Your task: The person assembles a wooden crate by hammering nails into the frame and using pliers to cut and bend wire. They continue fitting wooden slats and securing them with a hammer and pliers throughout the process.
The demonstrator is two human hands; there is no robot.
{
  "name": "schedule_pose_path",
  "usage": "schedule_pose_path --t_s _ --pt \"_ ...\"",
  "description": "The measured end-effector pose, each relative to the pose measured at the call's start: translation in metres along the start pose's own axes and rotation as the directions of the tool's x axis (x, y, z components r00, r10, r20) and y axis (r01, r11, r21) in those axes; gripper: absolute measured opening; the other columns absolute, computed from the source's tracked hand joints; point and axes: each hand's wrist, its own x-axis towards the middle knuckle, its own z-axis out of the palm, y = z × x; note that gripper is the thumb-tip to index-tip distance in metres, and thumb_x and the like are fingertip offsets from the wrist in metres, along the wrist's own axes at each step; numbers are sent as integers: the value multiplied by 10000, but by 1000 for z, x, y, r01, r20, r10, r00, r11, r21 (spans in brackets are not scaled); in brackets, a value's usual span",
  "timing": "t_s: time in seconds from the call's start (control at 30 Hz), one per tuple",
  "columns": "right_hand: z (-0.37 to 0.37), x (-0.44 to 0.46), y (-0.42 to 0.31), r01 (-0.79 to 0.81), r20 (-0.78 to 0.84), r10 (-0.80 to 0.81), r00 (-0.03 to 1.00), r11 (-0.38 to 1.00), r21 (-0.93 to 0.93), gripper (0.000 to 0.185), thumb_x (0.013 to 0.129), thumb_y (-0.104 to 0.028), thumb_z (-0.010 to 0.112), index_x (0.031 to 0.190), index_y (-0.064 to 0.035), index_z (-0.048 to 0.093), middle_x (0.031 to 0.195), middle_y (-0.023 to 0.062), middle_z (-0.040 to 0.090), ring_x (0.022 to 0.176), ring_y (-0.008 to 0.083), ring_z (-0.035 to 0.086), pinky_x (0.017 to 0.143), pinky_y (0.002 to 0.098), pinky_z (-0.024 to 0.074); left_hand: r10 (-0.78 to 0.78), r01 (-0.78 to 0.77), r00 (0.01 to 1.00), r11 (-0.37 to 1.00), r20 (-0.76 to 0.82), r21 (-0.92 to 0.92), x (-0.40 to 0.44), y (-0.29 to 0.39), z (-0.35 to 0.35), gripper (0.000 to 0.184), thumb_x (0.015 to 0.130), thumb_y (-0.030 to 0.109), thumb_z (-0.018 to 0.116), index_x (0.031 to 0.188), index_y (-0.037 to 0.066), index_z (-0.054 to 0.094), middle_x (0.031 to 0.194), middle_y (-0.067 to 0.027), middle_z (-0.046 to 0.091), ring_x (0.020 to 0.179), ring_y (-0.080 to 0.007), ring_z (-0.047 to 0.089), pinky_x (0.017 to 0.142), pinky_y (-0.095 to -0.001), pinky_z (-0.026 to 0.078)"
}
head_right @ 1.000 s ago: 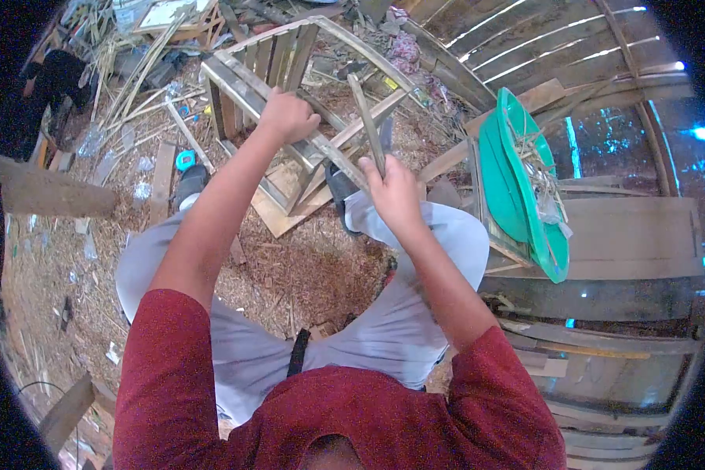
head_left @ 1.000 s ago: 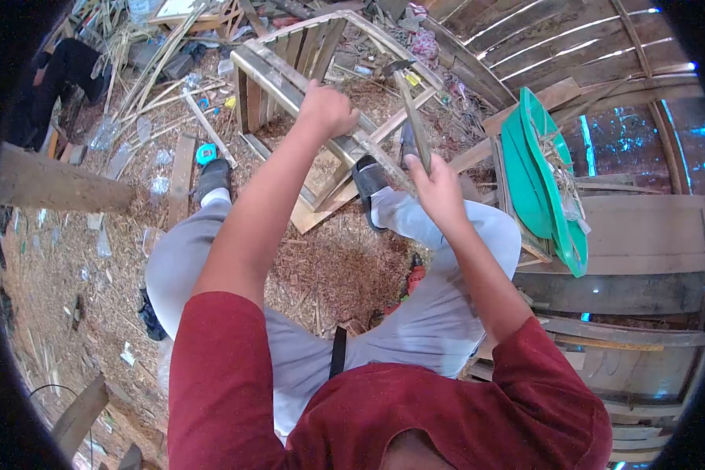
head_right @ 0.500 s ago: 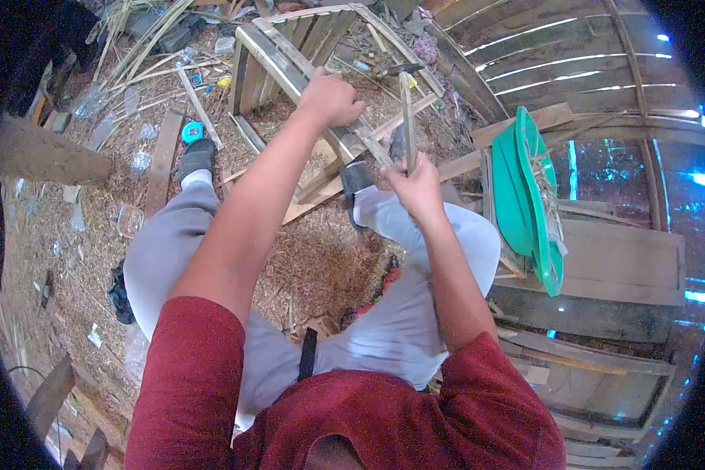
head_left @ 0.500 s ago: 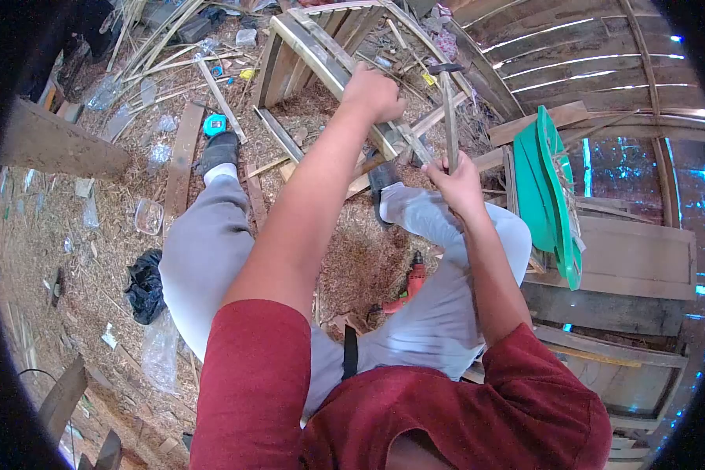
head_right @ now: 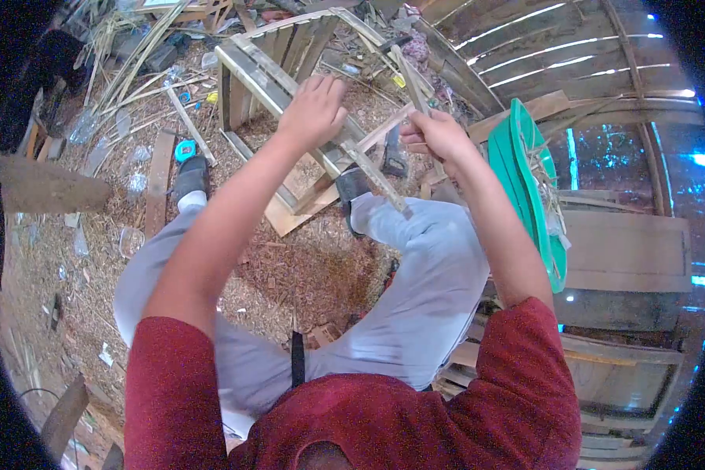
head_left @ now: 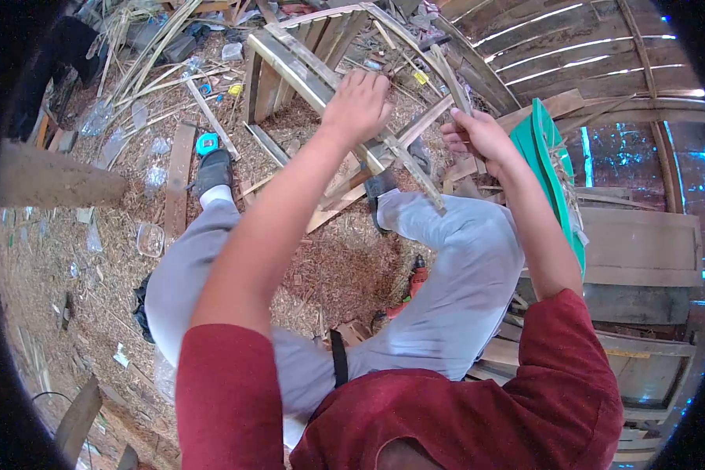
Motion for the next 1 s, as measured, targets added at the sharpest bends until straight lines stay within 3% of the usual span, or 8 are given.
schedule_pose_path --t_s 0.13,0.17,0.3,0.4,0.6,0.67,0.83,1.0 --pt "3 28 11 43 39 -45 998 998 37 302 1051 -310 549 1089 -14 594 984 83 690 830 148 675 732 292 562 97 -97 974 995 203 -12 5 -14 -14 302 878 215 511 1082 -8 508 1104 -218 573 1128 -392 518 1069 -501 388" --pt "4 37 15 38 49 -35 998 998 -52 292 1052 -320 543 1057 -32 594 937 61 679 796 135 658 698 285 542 144 -136 955 990 258 -46 5 -19 -23 292 876 207 509 1073 -8 502 1092 -218 566 1118 -393 516 1070 -502 385" --pt "9 54 3 -26 149 22 989 999 28 282 1066 -328 534 922 -91 588 786 -21 616 691 67 587 610 243 473 281 -213 903 949 325 -231 4 -49 -45 240 856 158 520 1032 0 473 1074 -206 552 1109 -408 507 1122 -511 365" --pt "9 61 3 -1 209 36 977 986 -169 305 1065 -337 536 893 -89 579 763 -33 576 660 69 536 608 243 435 307 -285 949 929 64 -237 -4 -55 -38 292 790 152 585 1029 4 504 1070 -176 556 1116 -393 530 1124 -523 384" --pt "14 61 7 -22 236 107 966 942 -335 324 984 -388 688 957 -67 654 729 -72 516 605 37 443 495 226 346 287 -320 947 852 -141 -414 -9 -43 -11 334 732 15 612 1036 64 483 1137 -168 584 1155 -387 541 1153 -629 351" --pt "26 52 -16 -128 195 226 954 900 -417 318 978 -379 700 982 -63 664 735 -77 523 625 37 459 519 222 357 267 -313 949 865 -168 -393 -6 -39 -4 357 682 8 640 1012 66 517 1119 -161 587 1125 -382 551 1144 -615 377" --pt "39 49 -10 -155 223 220 950 949 -274 228 978 -264 706 1032 -59 622 834 -45 564 733 46 502 647 222 406 162 -180 984 906 -81 -383 -4 -36 -2 339 644 59 688 959 41 566 1064 -141 584 1075 -375 568 1114 -564 435" --pt "48 49 -7 -164 233 240 943 939 -303 190 1000 -211 670 1058 -39 614 851 -43 569 739 59 503 671 227 416 139 -234 944 921 -298 -311 -8 -38 26 232 733 153 655 930 48 593 969 -105 580 992 -308 588 974 -450 499"
